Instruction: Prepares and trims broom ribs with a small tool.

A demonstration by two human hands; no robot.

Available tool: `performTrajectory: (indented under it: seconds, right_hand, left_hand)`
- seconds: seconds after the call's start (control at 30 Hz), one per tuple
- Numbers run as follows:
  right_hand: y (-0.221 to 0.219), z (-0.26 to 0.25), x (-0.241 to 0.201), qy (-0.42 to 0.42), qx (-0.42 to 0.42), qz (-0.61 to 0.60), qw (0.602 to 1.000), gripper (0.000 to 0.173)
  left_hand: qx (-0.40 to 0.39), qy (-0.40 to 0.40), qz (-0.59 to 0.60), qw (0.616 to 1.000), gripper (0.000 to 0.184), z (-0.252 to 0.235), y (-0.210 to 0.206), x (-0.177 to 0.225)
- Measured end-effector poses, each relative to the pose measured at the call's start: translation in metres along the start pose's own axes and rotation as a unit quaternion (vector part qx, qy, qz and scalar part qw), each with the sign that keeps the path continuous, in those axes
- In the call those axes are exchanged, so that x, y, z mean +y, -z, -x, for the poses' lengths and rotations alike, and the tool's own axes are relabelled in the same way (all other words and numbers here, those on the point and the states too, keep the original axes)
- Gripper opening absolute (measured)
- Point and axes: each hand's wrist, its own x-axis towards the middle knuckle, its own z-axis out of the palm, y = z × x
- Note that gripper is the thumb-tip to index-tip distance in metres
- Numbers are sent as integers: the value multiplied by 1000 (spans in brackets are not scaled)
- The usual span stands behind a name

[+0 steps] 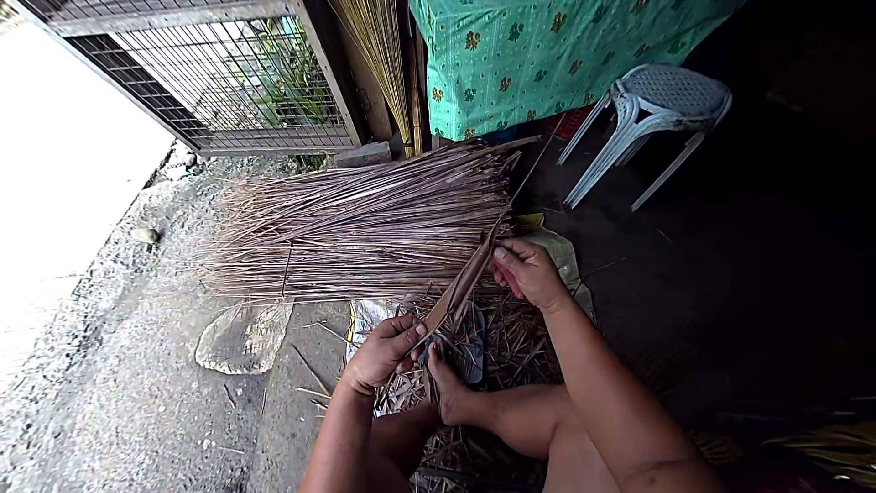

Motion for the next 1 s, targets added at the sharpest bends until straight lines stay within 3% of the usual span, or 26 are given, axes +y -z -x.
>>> performTrajectory:
  seconds: [0.1,0.17,0.23,0.37,0.43,0.7,0.8,0.93,1.0]
  right_hand:
    - [15,-7,3,-22,156,-38,987,25]
    - [18,-8,-1,-27,211,-57,975,25]
    - [9,0,-11,-37,147,-38,988,26]
    - [-24,14,-13,-63,-98,11,993,31]
    - [-32,14,-8,-54,-120,13,991,26]
    - [-6,4,-10,42,-50,-58,996,23]
    - [14,-2,-10,66,31,-96,993,23]
    - [34,-8,-12,20,197,-184,963,30]
    - [28,-2,-17,-26,150,-158,976,32]
  left_hand:
    - [16,3,-27,999,21,0,1,0]
    - [35,4,-37,999,23,-1,1,0]
    - [40,9,-36,999,28,-2,0,1]
    - [-5,16,-5,1000,43,-3,-1,0]
    - [-34,24,27,999,45,-2,0,0]
    - [-113,59,68,990,42,-1,-1,-3]
    - [-123,65,67,988,40,-2,-1,-4]
    - [-77,54,26,995,39,-5,-3,-6]
    - [-38,42,-15,998,35,-7,-4,-5]
